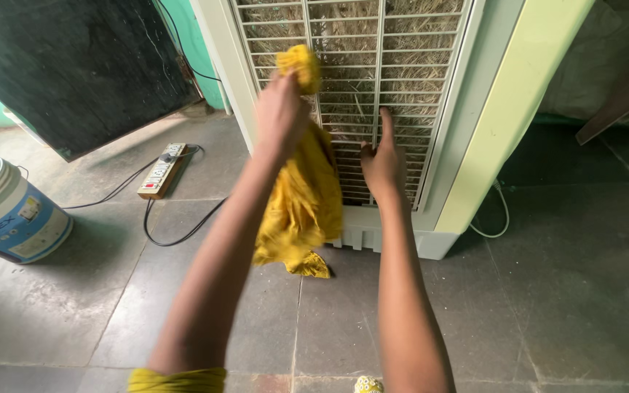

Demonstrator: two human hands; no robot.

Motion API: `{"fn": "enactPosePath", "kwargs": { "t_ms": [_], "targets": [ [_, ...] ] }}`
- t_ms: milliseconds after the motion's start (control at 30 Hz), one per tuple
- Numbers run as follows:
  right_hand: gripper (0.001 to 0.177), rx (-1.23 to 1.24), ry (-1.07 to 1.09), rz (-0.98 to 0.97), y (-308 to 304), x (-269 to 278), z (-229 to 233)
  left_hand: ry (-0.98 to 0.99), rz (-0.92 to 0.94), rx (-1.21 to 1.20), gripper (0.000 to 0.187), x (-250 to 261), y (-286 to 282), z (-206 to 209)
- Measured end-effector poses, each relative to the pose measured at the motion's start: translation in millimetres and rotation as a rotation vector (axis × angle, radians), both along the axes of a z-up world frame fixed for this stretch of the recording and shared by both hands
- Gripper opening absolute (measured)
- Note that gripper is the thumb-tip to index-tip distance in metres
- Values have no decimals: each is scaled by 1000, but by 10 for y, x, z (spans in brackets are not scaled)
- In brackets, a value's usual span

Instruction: The person wipes the exterior grill of an air cooler with a yellow cloth, detaches the back panel, and then wipes the interior reservoir.

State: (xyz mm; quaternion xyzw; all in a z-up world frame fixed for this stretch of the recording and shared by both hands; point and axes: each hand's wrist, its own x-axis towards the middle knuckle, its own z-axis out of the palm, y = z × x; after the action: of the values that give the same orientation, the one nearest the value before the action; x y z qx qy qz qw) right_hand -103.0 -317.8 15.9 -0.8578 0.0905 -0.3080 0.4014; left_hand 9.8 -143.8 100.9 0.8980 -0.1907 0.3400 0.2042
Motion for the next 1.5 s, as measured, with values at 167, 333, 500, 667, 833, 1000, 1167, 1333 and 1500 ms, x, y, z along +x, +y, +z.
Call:
{"fn": "enactPosePath", "kwargs": {
  "t_ms": [167, 333, 500, 667, 833, 1000, 1167, 1333, 1500],
  "targets": [
    [73, -96, 84, -22, -74, -6, -21, -3, 94, -132, 16, 86, 360, -45],
    [75, -40, 79, -9, 78, 4, 24, -223, 44, -1, 17, 78, -28, -203],
    [75, -96, 87, -13, 65, -65, 5, -281, 175, 81, 13, 260, 768, -139],
    [74, 16, 149, 12, 302, -68, 76, -221, -72, -211, 23, 2, 21, -377],
    [78, -50, 208, -20, 379, -162, 128, -129, -17, 35, 21, -27, 597, -187],
    [80, -56, 192, -20, 400, -138, 86, -137, 156, 29, 23, -26, 930, -210],
    [82, -93, 121, -20, 389, -84, 44, -394, 134, 40, 18, 116, 744, -94],
    [84, -112, 147, -42, 337, -23, -10, -462, 227, 82, 18, 218, 680, 17],
    [85, -104, 136, -24, 308, -5, -24, -414, 227, 58, 17, 415, 791, -92]
  ]
}}
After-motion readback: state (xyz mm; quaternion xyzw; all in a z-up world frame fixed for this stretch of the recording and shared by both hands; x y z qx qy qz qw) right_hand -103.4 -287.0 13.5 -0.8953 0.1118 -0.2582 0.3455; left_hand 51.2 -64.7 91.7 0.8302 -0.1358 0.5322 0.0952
